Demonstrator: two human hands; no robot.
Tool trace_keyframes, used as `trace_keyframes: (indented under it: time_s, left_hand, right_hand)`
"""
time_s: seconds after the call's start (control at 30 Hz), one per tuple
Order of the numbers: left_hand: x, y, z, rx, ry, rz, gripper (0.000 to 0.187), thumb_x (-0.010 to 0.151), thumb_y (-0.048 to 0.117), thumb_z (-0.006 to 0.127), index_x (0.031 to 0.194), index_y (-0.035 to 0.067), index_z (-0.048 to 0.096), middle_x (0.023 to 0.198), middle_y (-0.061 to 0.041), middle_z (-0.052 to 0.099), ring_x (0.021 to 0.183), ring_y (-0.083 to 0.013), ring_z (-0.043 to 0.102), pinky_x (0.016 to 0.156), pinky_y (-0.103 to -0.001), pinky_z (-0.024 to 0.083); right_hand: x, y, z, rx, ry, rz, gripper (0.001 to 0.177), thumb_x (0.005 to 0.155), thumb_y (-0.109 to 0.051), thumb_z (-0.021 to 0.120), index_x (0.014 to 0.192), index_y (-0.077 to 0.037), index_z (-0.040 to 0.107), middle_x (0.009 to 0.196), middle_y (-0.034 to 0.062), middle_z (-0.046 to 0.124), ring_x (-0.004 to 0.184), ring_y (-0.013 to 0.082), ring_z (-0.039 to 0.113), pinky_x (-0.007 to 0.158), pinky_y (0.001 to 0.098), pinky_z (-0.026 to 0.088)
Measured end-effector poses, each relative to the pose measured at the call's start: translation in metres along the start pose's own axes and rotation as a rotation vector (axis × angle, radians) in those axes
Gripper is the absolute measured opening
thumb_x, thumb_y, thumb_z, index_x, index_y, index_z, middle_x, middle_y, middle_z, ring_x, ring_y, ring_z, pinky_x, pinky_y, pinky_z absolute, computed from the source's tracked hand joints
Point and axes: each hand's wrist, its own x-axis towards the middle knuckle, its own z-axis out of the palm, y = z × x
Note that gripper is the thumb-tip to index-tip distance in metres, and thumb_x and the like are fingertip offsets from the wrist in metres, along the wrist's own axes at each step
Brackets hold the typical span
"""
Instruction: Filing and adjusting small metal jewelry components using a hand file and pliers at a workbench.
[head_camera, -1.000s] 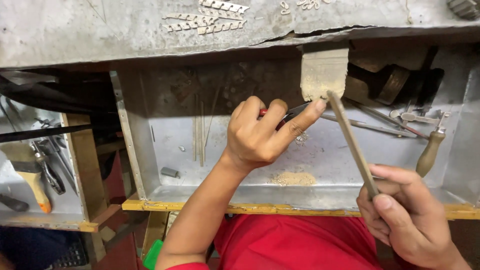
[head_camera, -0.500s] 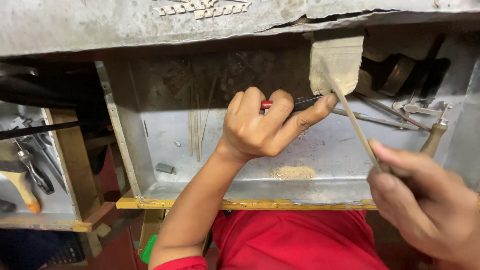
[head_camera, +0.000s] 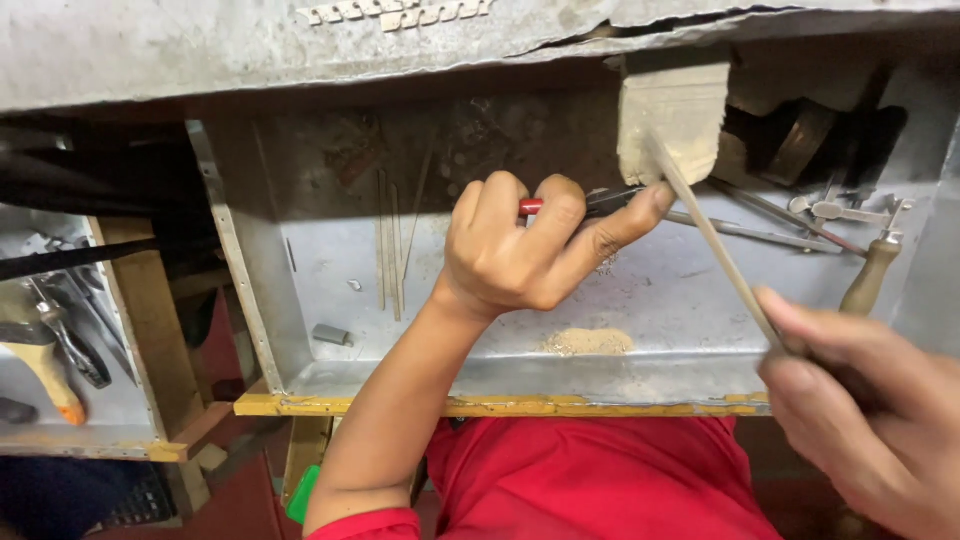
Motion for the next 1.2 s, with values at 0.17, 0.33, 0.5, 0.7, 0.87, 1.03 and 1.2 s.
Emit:
trace_keyframes:
  time_s: [0.17, 0.33, 0.5, 0.7, 0.87, 1.03, 1.2]
  left_hand:
    - [-0.003, 0.010, 0.002, -0.168, -0.022, -0.100, 0.035, 0.109, 0.016, 0.079, 0.139, 0.029, 0.065, 0.080, 0.000, 0.048, 0.061, -0.0209, 0.030, 0.051, -0.033, 0.032]
    - [-0.007, 0.018, -0.003, -0.513, -0.098, -0.253, 0.040, 0.114, -0.002, 0.046, 0.145, 0.018, 0.060, 0.090, -0.004, 0.060, 0.070, -0.0237, 0.034, 0.062, -0.034, 0.040]
    - [-0.011, 0.020, -0.002, -0.602, -0.165, -0.257, 0.035, 0.118, 0.004, 0.050, 0.152, 0.015, 0.054, 0.087, -0.002, 0.053, 0.073, -0.0234, 0.030, 0.066, -0.035, 0.038]
    - [-0.008, 0.012, -0.003, -0.552, -0.192, -0.202, 0.037, 0.117, -0.002, 0.049, 0.149, 0.016, 0.057, 0.084, -0.002, 0.047, 0.071, -0.0237, 0.029, 0.063, -0.036, 0.039]
    - [-0.006, 0.003, -0.002, -0.479, -0.204, -0.123, 0.043, 0.113, -0.007, 0.052, 0.146, 0.019, 0.061, 0.081, 0.000, 0.037, 0.069, -0.0228, 0.025, 0.058, -0.035, 0.035]
    - [0.000, 0.000, -0.001, -0.468, -0.147, -0.088, 0.032, 0.112, 0.000, 0.053, 0.136, 0.016, 0.067, 0.077, -0.001, 0.031, 0.065, -0.0234, 0.025, 0.055, -0.037, 0.034]
    - [-0.006, 0.002, 0.011, -0.414, -0.060, -0.107, 0.034, 0.113, 0.004, 0.064, 0.141, 0.023, 0.064, 0.080, 0.000, 0.050, 0.068, -0.0239, 0.028, 0.055, -0.033, 0.033]
  right_hand:
    - [0.029, 0.014, 0.004, 0.262, -0.086, -0.294, 0.050, 0.102, -0.011, 0.047, 0.151, -0.005, 0.040, 0.062, 0.0054, 0.043, 0.042, 0.0105, 0.036, 0.033, 0.0211, 0.036]
    - [0.019, 0.055, 0.005, 0.516, -0.090, -0.365, 0.039, 0.109, -0.024, 0.044, 0.147, -0.019, 0.039, 0.070, 0.0087, 0.040, 0.040, 0.0091, 0.032, 0.025, 0.0169, 0.031]
    - [0.002, 0.081, 0.022, 0.757, -0.120, -0.189, 0.041, 0.106, -0.011, 0.049, 0.146, -0.014, 0.051, 0.075, 0.0215, 0.060, 0.045, 0.0092, 0.031, 0.034, 0.0169, 0.037]
    - [0.002, 0.087, 0.021, 0.654, -0.072, -0.257, 0.041, 0.103, -0.012, 0.053, 0.144, -0.007, 0.052, 0.062, 0.0071, 0.041, 0.050, 0.0119, 0.035, 0.036, 0.0184, 0.032]
    - [0.032, 0.054, 0.015, 0.140, 0.096, -0.372, 0.039, 0.097, -0.003, 0.061, 0.134, 0.008, 0.059, 0.060, 0.0050, 0.050, 0.052, 0.0104, 0.045, 0.054, 0.0249, 0.040]
    - [0.067, 0.022, 0.006, -0.296, 0.113, -0.703, 0.032, 0.100, 0.006, 0.071, 0.128, 0.019, 0.068, 0.126, 0.0306, 0.072, 0.106, 0.0316, 0.074, 0.093, 0.0359, 0.059]
    - [0.036, 0.042, 0.004, 0.316, 0.035, -0.285, 0.047, 0.099, -0.008, 0.052, 0.144, 0.002, 0.047, 0.066, 0.0135, 0.045, 0.049, 0.0133, 0.038, 0.044, 0.0251, 0.030]
